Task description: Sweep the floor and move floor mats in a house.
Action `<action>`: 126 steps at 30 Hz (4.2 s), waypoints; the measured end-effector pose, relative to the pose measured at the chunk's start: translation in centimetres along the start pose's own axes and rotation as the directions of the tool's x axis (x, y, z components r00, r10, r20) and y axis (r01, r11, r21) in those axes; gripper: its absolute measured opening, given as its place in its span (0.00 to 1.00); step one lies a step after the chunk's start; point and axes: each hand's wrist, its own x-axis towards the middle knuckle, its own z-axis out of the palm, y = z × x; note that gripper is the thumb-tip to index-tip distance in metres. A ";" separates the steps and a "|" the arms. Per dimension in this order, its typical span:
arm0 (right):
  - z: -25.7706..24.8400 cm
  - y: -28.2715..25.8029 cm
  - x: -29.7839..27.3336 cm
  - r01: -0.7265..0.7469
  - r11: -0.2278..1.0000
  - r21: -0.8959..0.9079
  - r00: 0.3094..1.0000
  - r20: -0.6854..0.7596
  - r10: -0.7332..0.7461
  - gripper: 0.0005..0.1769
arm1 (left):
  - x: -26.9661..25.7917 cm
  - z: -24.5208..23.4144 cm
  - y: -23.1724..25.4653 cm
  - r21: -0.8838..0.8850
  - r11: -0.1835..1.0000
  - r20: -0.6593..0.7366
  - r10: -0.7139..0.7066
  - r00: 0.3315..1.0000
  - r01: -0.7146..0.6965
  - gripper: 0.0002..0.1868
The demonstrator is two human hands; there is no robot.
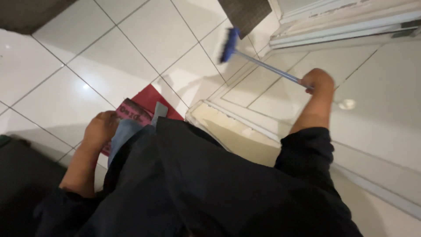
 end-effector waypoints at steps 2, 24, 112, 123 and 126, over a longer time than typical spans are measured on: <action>5.0 -3.6 4.3 0.001 0.999 0.033 0.997 -0.075 0.001 0.20 | 0.3 0.5 0.4 0.027 1.000 0.005 -0.008 1.000 0.008 0.18; 11.2 -17.4 -5.0 0.417 0.877 0.237 0.908 -0.061 -0.415 0.16 | 27.6 -8.1 11.8 0.174 0.959 0.252 0.178 0.951 -0.226 0.21; 29.7 -16.0 3.2 0.193 0.823 0.535 0.849 0.329 -0.413 0.23 | 40.2 -0.1 22.5 0.238 0.907 0.525 0.181 0.831 -0.348 0.23; 10.9 -12.0 7.6 0.271 0.733 0.624 0.750 0.341 -0.567 0.18 | 26.8 0.8 17.3 0.164 0.958 0.283 0.181 0.942 -0.234 0.21; 11.7 -13.8 7.0 0.293 0.702 0.649 0.682 0.372 -0.629 0.17 | 22.3 0.5 15.4 0.165 0.976 0.278 0.091 0.956 -0.141 0.22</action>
